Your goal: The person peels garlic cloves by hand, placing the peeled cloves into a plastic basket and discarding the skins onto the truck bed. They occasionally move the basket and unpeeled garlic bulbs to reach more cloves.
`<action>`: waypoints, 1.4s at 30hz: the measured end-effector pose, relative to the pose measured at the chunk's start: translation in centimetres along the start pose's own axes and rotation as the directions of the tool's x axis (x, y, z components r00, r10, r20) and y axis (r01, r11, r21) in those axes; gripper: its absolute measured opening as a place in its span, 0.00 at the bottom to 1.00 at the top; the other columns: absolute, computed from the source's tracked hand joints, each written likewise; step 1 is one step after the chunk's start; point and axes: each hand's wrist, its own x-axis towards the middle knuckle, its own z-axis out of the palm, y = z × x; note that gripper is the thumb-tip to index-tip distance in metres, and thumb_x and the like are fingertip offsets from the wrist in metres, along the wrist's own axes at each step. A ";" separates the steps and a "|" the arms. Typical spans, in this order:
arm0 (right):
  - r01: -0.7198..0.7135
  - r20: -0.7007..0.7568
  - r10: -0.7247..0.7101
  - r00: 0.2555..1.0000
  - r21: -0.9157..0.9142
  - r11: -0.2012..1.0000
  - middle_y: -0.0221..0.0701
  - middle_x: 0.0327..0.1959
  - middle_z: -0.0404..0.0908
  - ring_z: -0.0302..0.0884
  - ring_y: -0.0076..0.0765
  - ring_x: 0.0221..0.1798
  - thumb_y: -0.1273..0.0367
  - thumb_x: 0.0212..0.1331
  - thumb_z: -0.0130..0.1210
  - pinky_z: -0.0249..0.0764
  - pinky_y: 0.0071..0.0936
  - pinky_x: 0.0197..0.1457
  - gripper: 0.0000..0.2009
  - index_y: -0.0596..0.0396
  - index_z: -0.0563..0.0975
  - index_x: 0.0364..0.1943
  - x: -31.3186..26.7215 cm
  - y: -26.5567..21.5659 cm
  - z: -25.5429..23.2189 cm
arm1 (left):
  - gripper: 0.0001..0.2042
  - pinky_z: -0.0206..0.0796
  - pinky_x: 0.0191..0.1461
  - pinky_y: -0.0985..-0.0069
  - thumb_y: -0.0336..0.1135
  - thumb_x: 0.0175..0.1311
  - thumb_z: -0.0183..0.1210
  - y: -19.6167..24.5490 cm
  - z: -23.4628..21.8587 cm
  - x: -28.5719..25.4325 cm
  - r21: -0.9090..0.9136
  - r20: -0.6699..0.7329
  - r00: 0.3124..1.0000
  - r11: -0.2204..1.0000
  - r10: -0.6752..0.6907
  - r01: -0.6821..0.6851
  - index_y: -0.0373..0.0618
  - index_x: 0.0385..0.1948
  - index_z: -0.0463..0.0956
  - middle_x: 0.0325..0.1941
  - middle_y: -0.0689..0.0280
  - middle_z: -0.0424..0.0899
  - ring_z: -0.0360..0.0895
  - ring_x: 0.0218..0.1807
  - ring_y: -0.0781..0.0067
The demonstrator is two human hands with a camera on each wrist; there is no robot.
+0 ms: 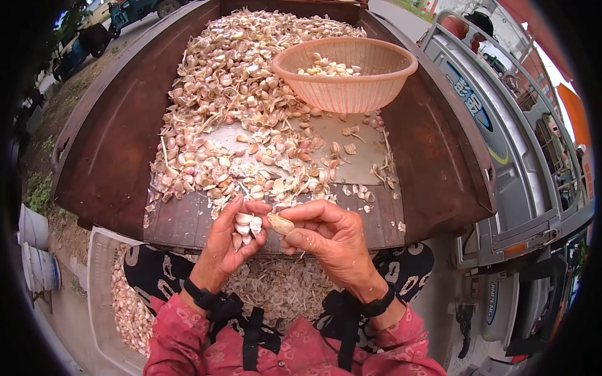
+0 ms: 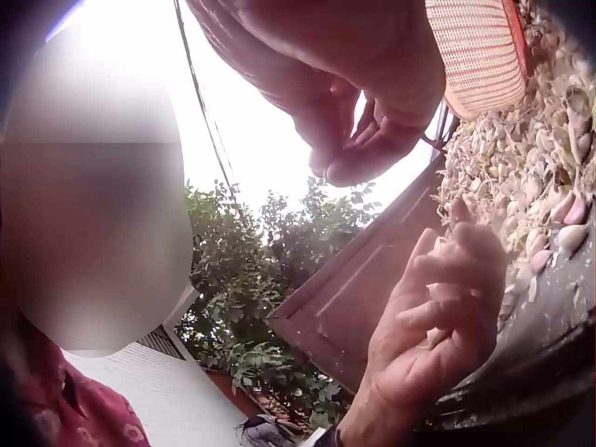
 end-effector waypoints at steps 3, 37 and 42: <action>0.058 -0.049 -0.083 0.995 -0.375 0.925 0.38 0.45 0.82 0.83 0.29 0.46 0.78 0.59 0.62 0.81 0.22 0.46 0.14 0.61 0.79 0.50 1.5 2.4 -0.6 | 0.24 0.64 0.14 0.88 0.51 0.77 0.44 -0.3 0.1 -0.2 0.021 0.002 1.000 1.000 -0.010 0.010 0.34 0.49 0.76 0.34 0.60 0.83 0.82 0.26 0.75; -0.104 -0.071 0.089 0.993 -0.242 0.965 0.35 0.52 0.81 0.80 0.27 0.52 0.74 0.62 0.61 0.79 0.26 0.54 0.15 0.61 0.79 0.53 2.4 2.9 -6.0 | 0.13 0.59 0.16 0.92 0.30 0.69 0.59 -1.6 -0.6 -0.8 0.144 0.046 0.994 0.984 0.098 -0.104 0.37 0.52 0.74 0.41 0.59 0.83 0.75 0.26 0.84; -0.150 -0.058 0.145 0.988 -0.101 0.983 0.39 0.51 0.81 0.82 0.34 0.51 0.74 0.63 0.60 0.83 0.29 0.49 0.16 0.63 0.75 0.54 1.9 2.3 -5.7 | 0.13 0.56 0.13 0.93 0.31 0.72 0.56 -0.7 -0.4 -1.5 0.121 -0.099 0.990 0.988 0.106 -0.093 0.41 0.54 0.74 0.34 0.63 0.81 0.72 0.23 0.85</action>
